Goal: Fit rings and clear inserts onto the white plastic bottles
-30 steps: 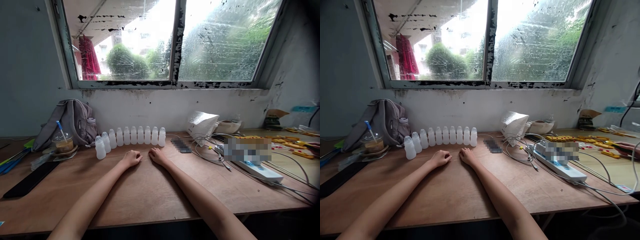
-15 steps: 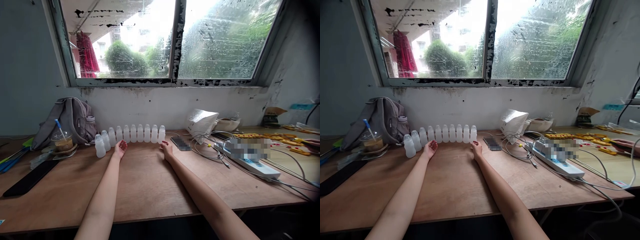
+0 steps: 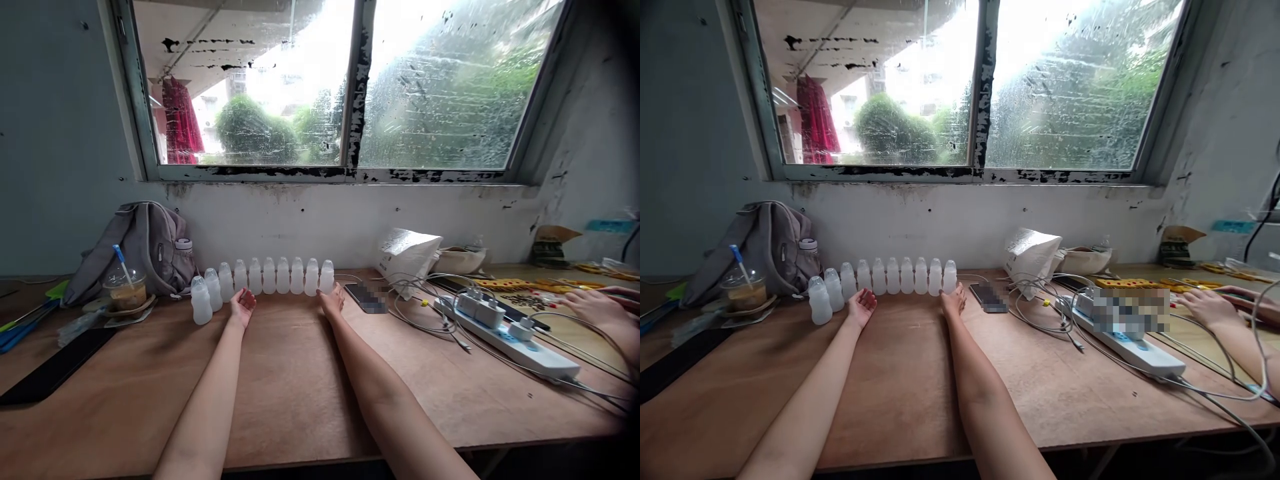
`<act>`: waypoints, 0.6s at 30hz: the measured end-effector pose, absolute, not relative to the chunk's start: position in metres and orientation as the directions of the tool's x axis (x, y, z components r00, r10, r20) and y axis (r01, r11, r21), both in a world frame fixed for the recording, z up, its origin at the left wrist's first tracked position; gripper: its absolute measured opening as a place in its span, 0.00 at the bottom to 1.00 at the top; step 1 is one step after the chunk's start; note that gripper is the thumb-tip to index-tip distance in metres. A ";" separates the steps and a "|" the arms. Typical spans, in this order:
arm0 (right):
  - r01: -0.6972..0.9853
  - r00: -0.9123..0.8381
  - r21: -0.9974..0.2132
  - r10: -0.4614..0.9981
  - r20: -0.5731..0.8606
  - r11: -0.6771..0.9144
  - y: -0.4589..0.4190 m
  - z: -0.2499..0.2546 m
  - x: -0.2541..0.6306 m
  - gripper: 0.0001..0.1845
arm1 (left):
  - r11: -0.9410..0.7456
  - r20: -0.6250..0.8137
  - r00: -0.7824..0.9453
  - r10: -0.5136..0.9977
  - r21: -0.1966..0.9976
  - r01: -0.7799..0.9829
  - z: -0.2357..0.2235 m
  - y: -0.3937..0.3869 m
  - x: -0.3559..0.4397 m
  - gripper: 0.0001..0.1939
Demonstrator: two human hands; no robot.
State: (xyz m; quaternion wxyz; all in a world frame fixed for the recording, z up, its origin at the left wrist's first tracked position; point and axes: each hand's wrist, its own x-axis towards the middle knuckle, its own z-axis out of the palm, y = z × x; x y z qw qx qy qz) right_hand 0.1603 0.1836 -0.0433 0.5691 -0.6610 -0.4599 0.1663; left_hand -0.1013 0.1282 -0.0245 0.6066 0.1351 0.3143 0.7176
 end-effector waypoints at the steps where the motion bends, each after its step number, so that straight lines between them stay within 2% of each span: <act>1: 0.422 0.513 -0.904 0.805 0.297 0.064 0.185 -0.042 0.162 0.34 | -0.070 -0.180 -0.230 0.956 0.622 -0.780 -0.025 0.128 -0.100 0.04; 6: 0.395 0.489 -0.917 0.834 0.256 0.050 0.188 -0.040 0.172 0.25 | -0.047 -0.142 -0.190 0.972 0.669 -0.742 -0.024 0.127 -0.095 0.06; 12: 0.219 0.485 -0.970 0.851 0.201 0.104 0.175 -0.034 0.177 0.30 | -0.038 -0.095 -0.147 0.985 0.701 -0.712 -0.021 0.123 -0.094 0.07; 15: 0.091 0.341 -0.979 0.917 0.205 0.185 0.164 -0.025 0.182 0.31 | -0.046 -0.072 -0.137 0.988 0.707 -0.706 -0.021 0.122 -0.094 0.09; 18: -0.154 -0.006 -0.968 0.980 0.200 0.196 0.152 -0.018 0.186 0.33 | -0.047 -0.055 -0.121 0.991 0.708 -0.705 -0.019 0.120 -0.094 0.09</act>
